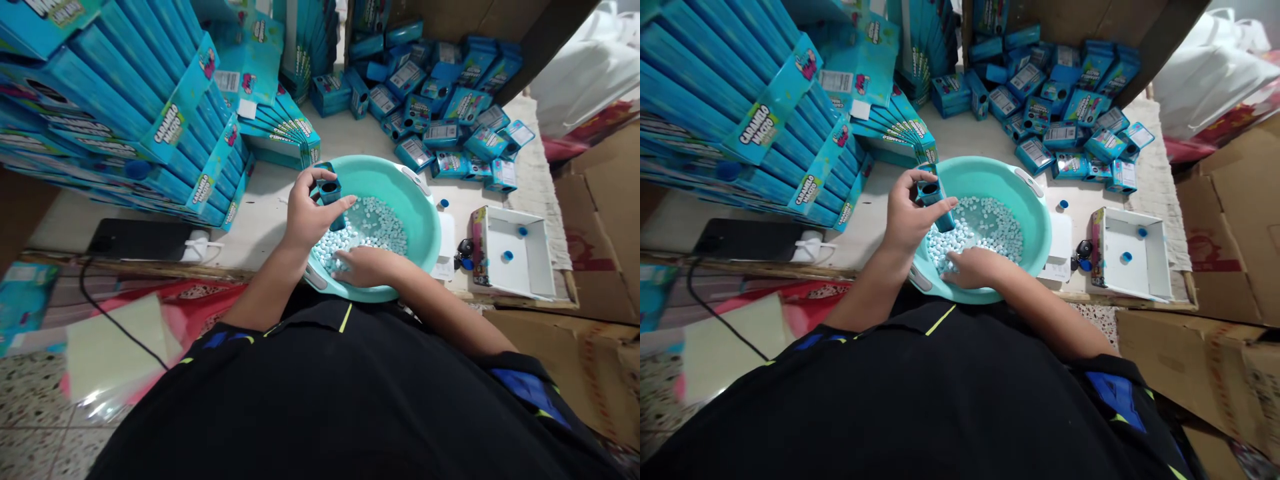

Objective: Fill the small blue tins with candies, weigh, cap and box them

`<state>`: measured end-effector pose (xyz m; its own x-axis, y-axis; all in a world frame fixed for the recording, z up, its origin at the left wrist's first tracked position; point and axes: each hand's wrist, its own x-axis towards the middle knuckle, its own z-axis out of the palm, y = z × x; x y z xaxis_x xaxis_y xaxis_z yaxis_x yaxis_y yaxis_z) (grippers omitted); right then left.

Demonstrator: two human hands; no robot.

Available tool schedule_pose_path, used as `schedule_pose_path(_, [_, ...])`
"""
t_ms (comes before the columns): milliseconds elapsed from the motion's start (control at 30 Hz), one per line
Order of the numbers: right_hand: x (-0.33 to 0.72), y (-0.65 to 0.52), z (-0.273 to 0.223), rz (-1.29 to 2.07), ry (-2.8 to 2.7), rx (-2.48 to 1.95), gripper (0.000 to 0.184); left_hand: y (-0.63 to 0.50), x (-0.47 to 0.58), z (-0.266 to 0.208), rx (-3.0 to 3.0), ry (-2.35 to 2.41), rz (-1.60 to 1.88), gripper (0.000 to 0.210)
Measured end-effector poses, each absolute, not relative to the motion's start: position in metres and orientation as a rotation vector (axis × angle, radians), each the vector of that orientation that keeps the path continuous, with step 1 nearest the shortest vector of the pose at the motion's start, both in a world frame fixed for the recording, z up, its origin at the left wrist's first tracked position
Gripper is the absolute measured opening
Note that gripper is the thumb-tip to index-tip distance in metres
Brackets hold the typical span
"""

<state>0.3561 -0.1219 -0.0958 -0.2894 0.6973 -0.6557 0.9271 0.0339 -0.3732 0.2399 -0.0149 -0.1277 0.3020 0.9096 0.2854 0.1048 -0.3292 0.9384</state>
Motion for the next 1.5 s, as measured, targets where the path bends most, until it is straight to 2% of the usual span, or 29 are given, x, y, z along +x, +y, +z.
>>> schedule_pose_path(100, [0.357,-0.118,-0.098,-1.304,1.912,1.634,0.076,-0.015,0.240,-0.129,1.705,0.913,1.098,0.042])
schedule_pose_path(200, [0.356,-0.113,-0.104,-1.382,1.914,1.650,0.074,-0.017,0.240,-0.128,1.702,0.895,1.068,0.042])
schedule_pose_path(500, [0.350,-0.110,-0.111,-1.359,2.180,1.853,0.028,-0.017,0.238,-0.124,1.621,0.877,1.086,0.043])
schedule_pose_path(600, [0.362,-0.113,-0.102,-1.491,2.195,2.003,0.019,-0.018,0.238,-0.125,1.636,0.894,1.036,0.048])
schedule_pose_path(733, [0.384,-0.116,-0.100,-1.814,1.996,2.499,0.023,-0.018,0.238,-0.130,1.692,0.894,0.941,0.061])
schedule_pose_path(833, [0.396,-0.116,-0.107,-1.833,1.926,2.871,0.023,-0.018,0.240,-0.134,1.746,0.894,0.919,0.066])
schedule_pose_path(1000, [0.399,-0.112,-0.111,-1.956,1.938,3.196,0.024,-0.017,0.240,-0.136,1.821,0.917,0.869,0.070])
schedule_pose_path(1100, [0.398,-0.106,-0.110,-1.987,1.923,3.374,0.027,-0.020,0.240,-0.134,1.887,0.864,0.704,0.084])
schedule_pose_path(1267, [0.395,-0.094,-0.115,-1.980,2.065,3.460,0.037,-0.029,0.244,-0.130,1.950,0.642,0.471,0.121])
schedule_pose_path(1500, [0.382,-0.096,-0.119,-2.116,2.249,3.341,0.041,-0.037,0.253,-0.131,2.093,0.550,0.489,0.116])
